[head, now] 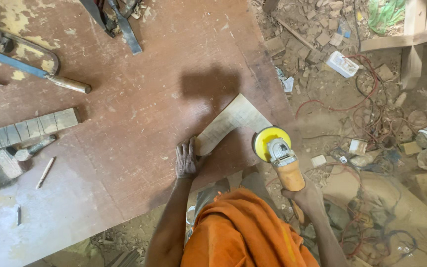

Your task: The person sands multiple small pieces of wood using a power sander on a workbench.

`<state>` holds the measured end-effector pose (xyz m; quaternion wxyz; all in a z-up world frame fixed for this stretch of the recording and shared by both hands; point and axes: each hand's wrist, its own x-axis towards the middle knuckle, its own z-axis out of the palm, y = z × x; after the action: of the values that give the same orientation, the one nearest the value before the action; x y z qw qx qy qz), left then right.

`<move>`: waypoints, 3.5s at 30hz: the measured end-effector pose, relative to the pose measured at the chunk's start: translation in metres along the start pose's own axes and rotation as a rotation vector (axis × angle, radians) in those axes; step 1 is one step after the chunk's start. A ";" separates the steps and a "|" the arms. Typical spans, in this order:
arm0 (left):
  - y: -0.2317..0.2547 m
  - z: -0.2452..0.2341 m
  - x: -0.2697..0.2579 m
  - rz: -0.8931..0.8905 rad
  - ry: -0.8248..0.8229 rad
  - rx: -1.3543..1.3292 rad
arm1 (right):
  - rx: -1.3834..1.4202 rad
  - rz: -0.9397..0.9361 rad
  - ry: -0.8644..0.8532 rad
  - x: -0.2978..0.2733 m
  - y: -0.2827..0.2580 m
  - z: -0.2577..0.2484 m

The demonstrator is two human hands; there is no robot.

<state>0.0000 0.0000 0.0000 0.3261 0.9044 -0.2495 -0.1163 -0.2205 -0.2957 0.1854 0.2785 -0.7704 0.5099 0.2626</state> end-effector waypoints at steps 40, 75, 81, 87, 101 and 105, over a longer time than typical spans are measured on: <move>-0.004 0.000 -0.002 -0.037 -0.027 -0.009 | -0.057 -0.044 -0.045 0.009 -0.078 0.000; -0.002 0.003 -0.002 -0.017 -0.006 0.018 | -0.062 -0.036 -0.031 0.024 -0.066 0.001; -0.007 0.004 -0.003 -0.035 0.005 -0.002 | -0.072 -0.142 -0.074 0.029 -0.122 0.003; -0.013 0.008 -0.007 -0.081 -0.001 -0.058 | -0.072 -0.286 -0.103 0.025 -0.131 0.011; -0.015 0.005 -0.006 -0.019 0.006 -0.033 | -0.081 -0.161 0.008 0.057 -0.131 -0.014; -0.016 0.007 -0.008 -0.007 0.028 -0.016 | -0.083 -0.128 0.061 0.073 -0.121 -0.028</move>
<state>-0.0036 0.0111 -0.0150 0.3364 0.9041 -0.2408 -0.1068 -0.0796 -0.3228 0.1741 0.2470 -0.8199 0.4564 0.2417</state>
